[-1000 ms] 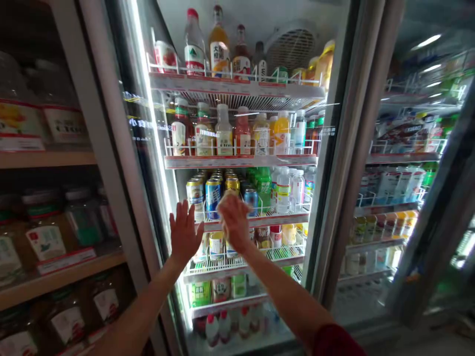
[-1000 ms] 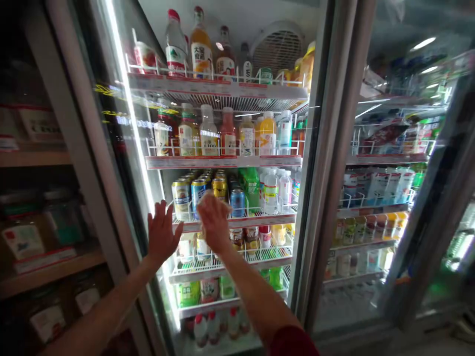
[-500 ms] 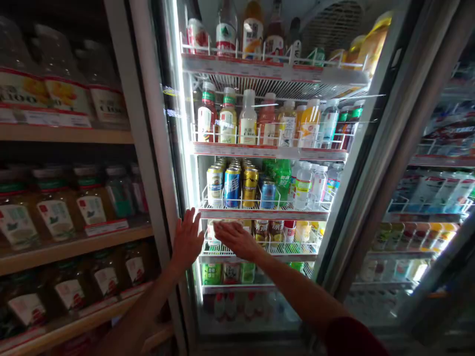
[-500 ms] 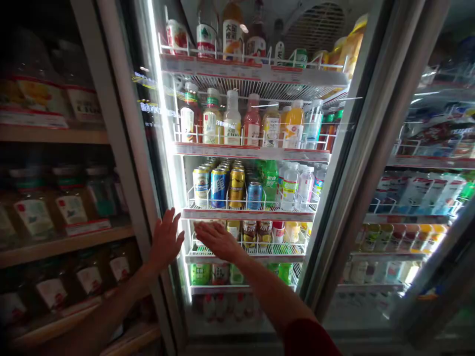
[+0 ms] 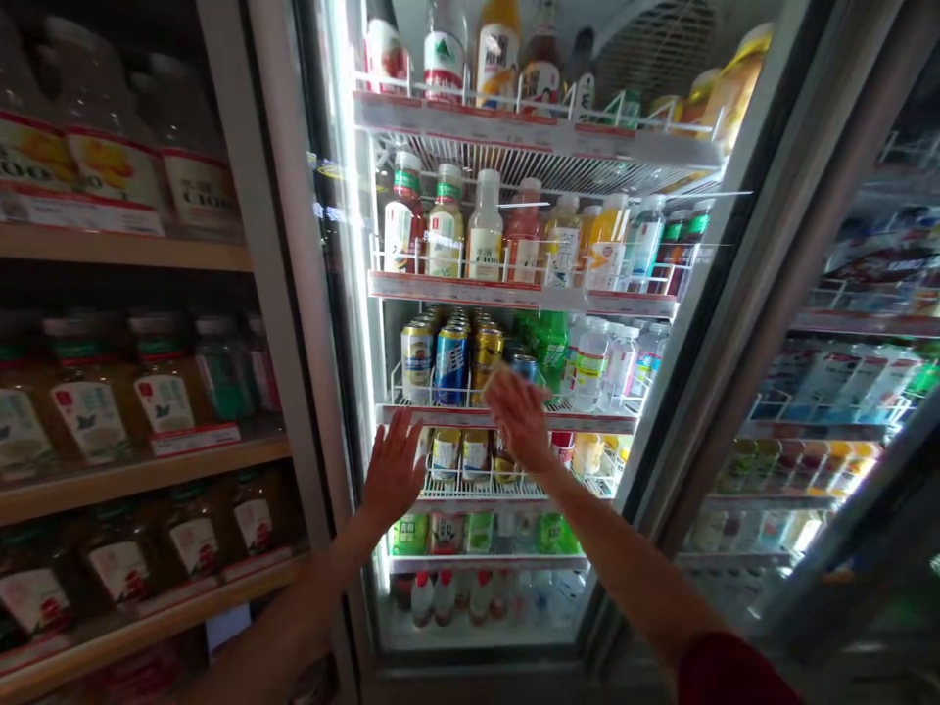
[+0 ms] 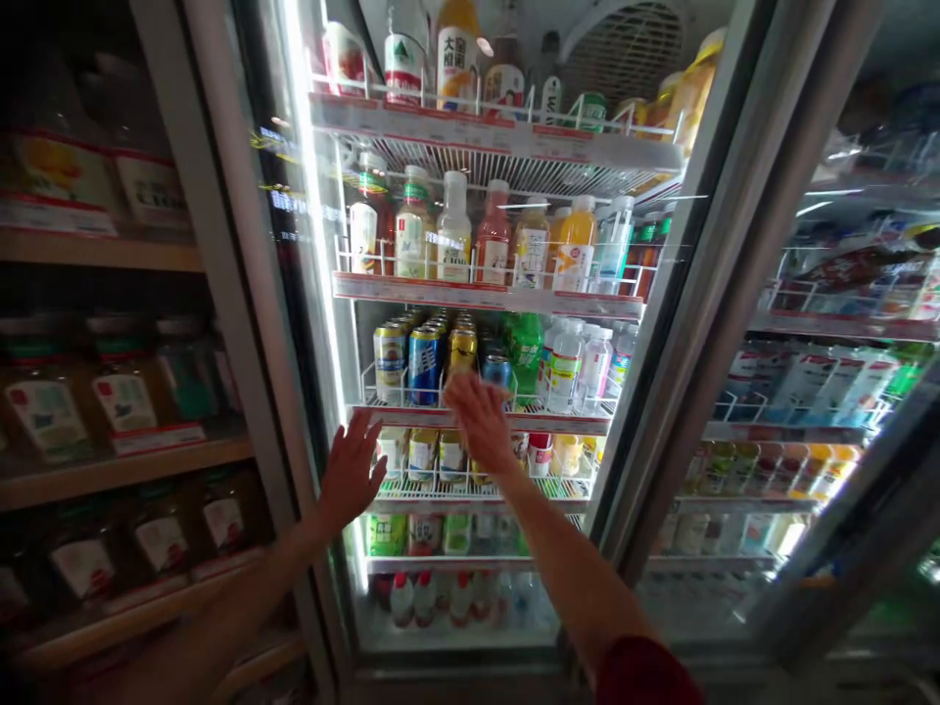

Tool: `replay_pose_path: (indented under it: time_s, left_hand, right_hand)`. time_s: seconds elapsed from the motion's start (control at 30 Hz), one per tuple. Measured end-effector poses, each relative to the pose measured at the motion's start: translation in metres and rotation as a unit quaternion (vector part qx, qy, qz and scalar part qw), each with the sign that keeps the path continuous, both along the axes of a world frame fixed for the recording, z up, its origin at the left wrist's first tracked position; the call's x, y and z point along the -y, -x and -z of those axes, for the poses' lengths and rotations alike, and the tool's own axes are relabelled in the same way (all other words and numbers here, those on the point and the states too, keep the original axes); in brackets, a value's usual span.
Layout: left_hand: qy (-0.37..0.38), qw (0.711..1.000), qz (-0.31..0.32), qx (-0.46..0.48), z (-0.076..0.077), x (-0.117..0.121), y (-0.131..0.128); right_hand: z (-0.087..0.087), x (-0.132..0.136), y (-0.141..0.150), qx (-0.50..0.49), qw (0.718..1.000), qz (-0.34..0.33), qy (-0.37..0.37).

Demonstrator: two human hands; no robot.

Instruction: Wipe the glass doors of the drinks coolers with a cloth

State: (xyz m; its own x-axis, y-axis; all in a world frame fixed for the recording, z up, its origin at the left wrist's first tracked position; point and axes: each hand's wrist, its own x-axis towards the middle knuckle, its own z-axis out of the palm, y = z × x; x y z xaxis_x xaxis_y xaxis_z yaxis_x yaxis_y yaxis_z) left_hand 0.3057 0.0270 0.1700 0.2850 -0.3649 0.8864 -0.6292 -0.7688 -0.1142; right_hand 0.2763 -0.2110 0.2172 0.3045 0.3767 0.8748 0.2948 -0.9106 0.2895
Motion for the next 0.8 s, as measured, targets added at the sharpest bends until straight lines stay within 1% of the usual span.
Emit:
replay_pose_path:
  time_s: [0.03, 0.07, 0.1, 0.13, 0.2, 0.23, 0.27, 0.3, 0.33, 0.4, 0.43, 0.47, 0.5, 0.53, 0.6, 0.63, 0.67, 0.7, 0.73, 0.8]
  left_hand:
    - [0.001, 1.000, 0.007, 0.003, -0.002, 0.009, 0.002]
    - [-0.003, 1.000, 0.015, 0.005, -0.004, 0.017, 0.005]
    - [-0.010, 1.000, 0.024, 0.006, -0.005, 0.026, 0.008]
    - [-0.020, 0.999, 0.033, 0.005, -0.006, 0.035, 0.011]
    - [-0.041, 0.998, 0.049, 0.004, -0.006, 0.049, 0.015]
    - [-0.049, 0.997, 0.055, 0.002, -0.006, 0.054, 0.017]
    - [-0.053, 0.997, 0.059, 0.002, -0.007, 0.060, 0.017]
    - [-0.054, 0.997, 0.062, 0.002, -0.010, 0.064, 0.017]
    - [-0.052, 0.997, 0.065, 0.004, -0.014, 0.069, 0.017]
    - [-0.045, 0.996, 0.073, 0.012, -0.023, 0.079, 0.015]
    - [-0.042, 0.996, 0.078, 0.016, -0.027, 0.084, 0.015]
    - [-0.041, 0.996, 0.082, 0.019, -0.031, 0.089, 0.015]
    - [-0.043, 0.995, 0.086, 0.020, -0.032, 0.094, 0.016]
    - [-0.048, 0.995, 0.089, 0.019, -0.032, 0.099, 0.018]
    - [-0.067, 0.993, 0.097, 0.022, -0.029, 0.108, 0.021]
    - [-0.078, 0.991, 0.101, 0.025, -0.027, 0.112, 0.023]
    - [-0.088, 0.990, 0.104, 0.030, -0.025, 0.115, 0.023]
    - [-0.092, 0.990, 0.105, 0.034, -0.024, 0.119, 0.023]
    - [-0.093, 0.990, 0.103, 0.036, -0.023, 0.122, 0.022]
    - [-0.085, 0.991, 0.093, 0.034, -0.024, 0.127, 0.020]
  right_hand:
    - [-0.010, 0.008, 0.000, 0.032, 0.997, 0.026, -0.065]
    - [-0.013, 0.014, 0.001, 0.053, 0.992, 0.044, -0.106]
    - [-0.010, 0.019, 0.004, 0.059, 0.991, 0.048, -0.112]
    - [0.000, 0.024, 0.009, 0.047, 0.995, 0.041, -0.083]
    - [0.028, 0.033, 0.021, -0.009, 0.999, 0.015, 0.027]
    - [0.038, 0.038, 0.025, -0.031, 0.997, 0.007, 0.073]
    - [0.042, 0.045, 0.028, -0.038, 0.994, 0.005, 0.099]
    - [0.038, 0.053, 0.029, -0.027, 0.995, 0.011, 0.094]
    - [0.027, 0.062, 0.028, 0.000, 0.998, 0.025, 0.059]
    - [-0.002, 0.079, 0.024, 0.076, 0.993, 0.064, -0.057]
    - [-0.012, 0.085, 0.023, 0.107, 0.985, 0.081, -0.107]
    - [-0.016, 0.090, 0.024, 0.124, 0.978, 0.092, -0.136]
    - [-0.012, 0.093, 0.026, 0.125, 0.978, 0.095, -0.140]
    - [0.000, 0.094, 0.030, 0.111, 0.983, 0.091, -0.118]
    - [0.031, 0.098, 0.040, 0.062, 0.994, 0.075, -0.040]
    - [0.043, 0.103, 0.044, 0.040, 0.997, 0.071, -0.005]
    - [0.048, 0.109, 0.047, 0.030, 0.997, 0.073, 0.011]
    - [0.046, 0.118, 0.048, 0.036, 0.996, 0.079, 0.005]
    - [0.036, 0.128, 0.047, 0.057, 0.994, 0.091, -0.025]
    - [0.008, 0.149, 0.043, 0.125, 0.978, 0.115, -0.122]
